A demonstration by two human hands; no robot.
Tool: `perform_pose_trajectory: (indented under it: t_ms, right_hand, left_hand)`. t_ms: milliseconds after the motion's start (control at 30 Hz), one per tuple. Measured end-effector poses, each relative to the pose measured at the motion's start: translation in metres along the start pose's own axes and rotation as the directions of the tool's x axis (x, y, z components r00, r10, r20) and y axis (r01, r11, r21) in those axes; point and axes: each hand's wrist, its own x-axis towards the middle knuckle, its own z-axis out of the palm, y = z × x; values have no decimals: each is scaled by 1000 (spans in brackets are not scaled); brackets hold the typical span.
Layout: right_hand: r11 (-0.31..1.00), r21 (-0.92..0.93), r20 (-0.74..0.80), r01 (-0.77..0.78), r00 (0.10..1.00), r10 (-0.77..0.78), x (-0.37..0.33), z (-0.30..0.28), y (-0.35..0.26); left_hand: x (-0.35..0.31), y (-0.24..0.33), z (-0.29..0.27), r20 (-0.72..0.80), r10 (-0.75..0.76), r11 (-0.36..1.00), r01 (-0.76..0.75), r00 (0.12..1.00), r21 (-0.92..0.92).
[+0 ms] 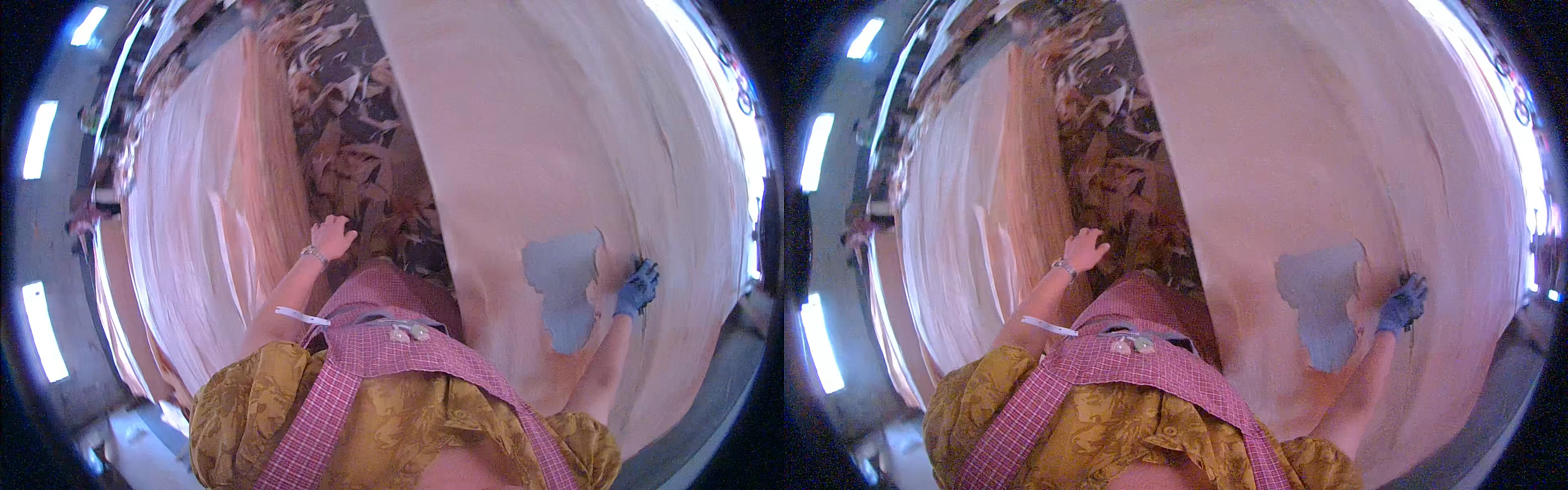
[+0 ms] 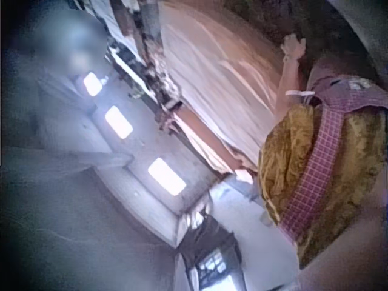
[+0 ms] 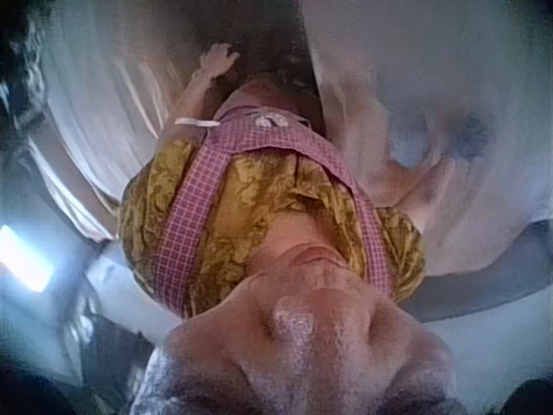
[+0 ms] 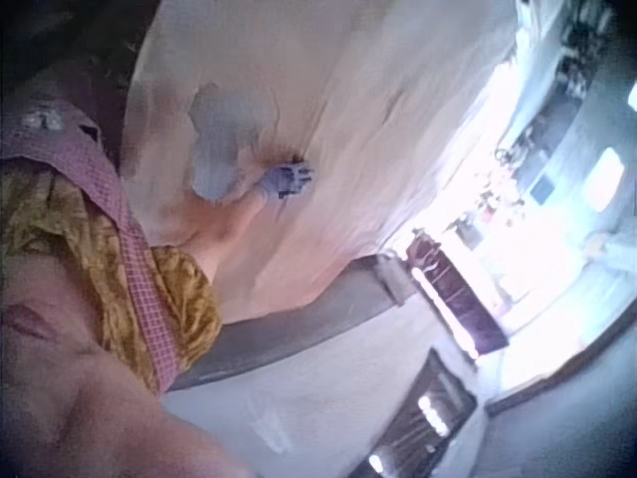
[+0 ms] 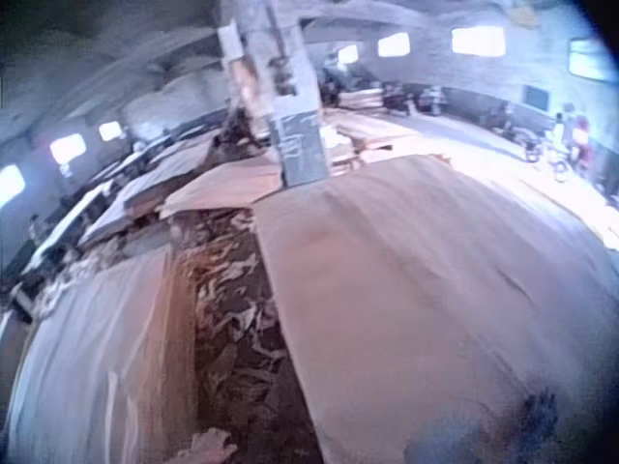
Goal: The person cuts and peels strips of wood veneer from a large sheet using a hand tool, then stacks the sheets and applies tape to secure them.
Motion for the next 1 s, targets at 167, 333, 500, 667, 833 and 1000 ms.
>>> perform_pose_trajectory:
  t_ms: [167,333,500,667,833,1000]
  right_hand:
    - [989,-50,14,-140,990,140,82,-84,-62]
    - [800,312,-399,513,835,-380,131,-151,-245]
    - [529,236,-553,815,560,-616,96,-260,-448]
    - [425,361,-518,830,558,-649,124,-265,-553]
    - [324,501,-539,803,582,-608,125,-252,-573]
    - [409,576,-380,708,674,-634,120,-246,-575]
  left_hand:
    - [-1,-46,35,83,21,991,-10,996,-132]
    - [48,-59,84,275,6,979,49,961,-196]
    - [116,-76,146,277,118,975,-58,954,-213]
    - [234,-99,216,229,118,916,-17,966,-400]
    - [343,-98,212,273,12,925,93,962,-369]
    - [471,-88,276,262,261,960,-221,929,-174]
